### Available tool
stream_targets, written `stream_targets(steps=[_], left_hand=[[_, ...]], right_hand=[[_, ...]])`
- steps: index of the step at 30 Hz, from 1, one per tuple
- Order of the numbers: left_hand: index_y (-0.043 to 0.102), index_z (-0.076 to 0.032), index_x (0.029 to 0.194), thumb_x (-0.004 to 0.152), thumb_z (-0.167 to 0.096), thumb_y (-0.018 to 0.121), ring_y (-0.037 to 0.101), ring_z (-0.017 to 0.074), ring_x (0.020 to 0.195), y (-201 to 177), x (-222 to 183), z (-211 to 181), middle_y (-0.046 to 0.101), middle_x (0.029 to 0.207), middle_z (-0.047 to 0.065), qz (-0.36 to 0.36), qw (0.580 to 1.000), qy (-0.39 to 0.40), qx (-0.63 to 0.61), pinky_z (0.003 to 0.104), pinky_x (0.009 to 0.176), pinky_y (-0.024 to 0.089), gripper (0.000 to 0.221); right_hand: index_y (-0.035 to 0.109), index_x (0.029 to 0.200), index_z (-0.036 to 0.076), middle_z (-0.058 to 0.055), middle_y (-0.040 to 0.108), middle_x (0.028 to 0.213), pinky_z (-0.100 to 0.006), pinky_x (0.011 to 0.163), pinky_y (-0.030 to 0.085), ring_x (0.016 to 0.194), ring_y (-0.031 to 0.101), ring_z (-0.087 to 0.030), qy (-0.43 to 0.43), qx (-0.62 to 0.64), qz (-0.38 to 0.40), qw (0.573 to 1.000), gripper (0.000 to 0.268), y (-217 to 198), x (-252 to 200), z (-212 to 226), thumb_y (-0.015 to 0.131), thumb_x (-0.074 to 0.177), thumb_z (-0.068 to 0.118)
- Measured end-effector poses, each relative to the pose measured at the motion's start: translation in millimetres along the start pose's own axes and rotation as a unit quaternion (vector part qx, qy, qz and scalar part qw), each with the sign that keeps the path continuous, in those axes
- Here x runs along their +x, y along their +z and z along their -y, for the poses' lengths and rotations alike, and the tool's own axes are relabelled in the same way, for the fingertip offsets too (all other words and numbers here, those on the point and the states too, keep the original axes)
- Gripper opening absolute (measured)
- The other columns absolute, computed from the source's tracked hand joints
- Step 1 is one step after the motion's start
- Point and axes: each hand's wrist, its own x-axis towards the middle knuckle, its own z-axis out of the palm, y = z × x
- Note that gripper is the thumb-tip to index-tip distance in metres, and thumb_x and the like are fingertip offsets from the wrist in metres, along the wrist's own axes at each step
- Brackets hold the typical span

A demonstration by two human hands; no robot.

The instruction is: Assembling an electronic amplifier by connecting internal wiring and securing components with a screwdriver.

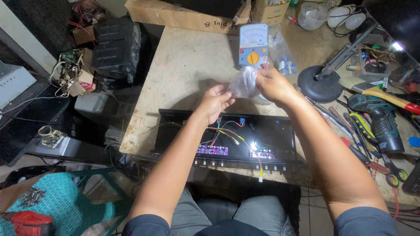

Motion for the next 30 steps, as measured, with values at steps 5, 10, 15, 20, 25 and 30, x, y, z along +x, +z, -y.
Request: stream_targets(steps=[5, 10, 15, 20, 25, 30], left_hand=[[0.066, -0.009, 0.126, 0.091, -0.009, 0.080, 0.074, 0.0204, 0.101, -4, 3, -4, 0.069, 0.113, 0.004, -0.013, 1.000, -0.005, 0.007, 0.038, 0.093, 0.066, 0.038], [0.068, -0.010, 0.124, 0.090, -0.013, 0.083, 0.075, 0.0226, 0.101, 1, 0, -8, 0.071, 0.112, 0.004, -0.020, 1.000, -0.001, 0.014, 0.041, 0.093, 0.065, 0.037], [0.066, -0.004, 0.127, 0.094, -0.010, 0.077, 0.076, 0.0258, 0.099, 9, -17, -19, 0.071, 0.111, 0.010, -0.017, 1.000, -0.004, -0.023, 0.039, 0.092, 0.066, 0.036], [0.058, -0.001, 0.137, 0.098, -0.014, 0.071, 0.072, 0.0354, 0.112, 8, -16, -16, 0.067, 0.123, 0.018, 0.000, 1.000, -0.006, -0.030, 0.040, 0.097, 0.062, 0.043], [0.054, 0.001, 0.141, 0.103, -0.017, 0.065, 0.068, 0.0415, 0.117, 4, -4, -18, 0.063, 0.131, 0.026, -0.001, 0.999, -0.016, -0.035, 0.046, 0.099, 0.060, 0.044], [0.056, 0.000, 0.141, 0.084, -0.026, 0.090, 0.072, 0.0281, 0.108, 29, -16, -31, 0.068, 0.119, 0.015, 0.016, 0.997, 0.016, 0.078, 0.044, 0.095, 0.061, 0.071]], right_hand=[[0.078, 0.104, 0.007, -0.006, 0.073, 0.088, -0.033, 0.077, 0.054, 0.076, 0.062, -0.016, -0.025, 0.032, 0.062, 0.997, 0.022, -2, -64, 111, 0.065, 0.086, 0.006], [0.077, 0.097, 0.012, -0.002, 0.077, 0.086, -0.028, 0.069, 0.058, 0.068, 0.068, -0.012, -0.054, 0.007, 0.084, 0.995, 0.024, 9, -42, 75, 0.081, 0.075, 0.002], [0.077, 0.091, 0.012, 0.002, 0.070, 0.077, -0.024, 0.068, 0.051, 0.070, 0.061, -0.009, 0.021, 0.078, 0.028, 0.996, 0.011, 9, -34, 41, 0.067, 0.092, 0.017], [0.074, 0.085, 0.004, -0.011, 0.065, 0.070, -0.038, 0.069, 0.059, 0.066, 0.068, -0.021, 0.113, 0.168, 0.015, 0.979, 0.031, 9, -11, 11, 0.067, 0.096, 0.032], [0.074, 0.083, 0.004, -0.012, 0.063, 0.063, -0.034, 0.057, 0.055, 0.059, 0.067, -0.022, 0.109, 0.125, -0.010, 0.986, 0.033, 16, 6, -20, 0.070, 0.095, 0.035], [0.077, 0.113, 0.012, -0.016, 0.075, 0.077, -0.044, 0.075, 0.058, 0.086, 0.075, -0.035, -0.005, -0.200, 0.044, 0.979, 0.040, 37, -26, 40, 0.080, 0.082, 0.037]])
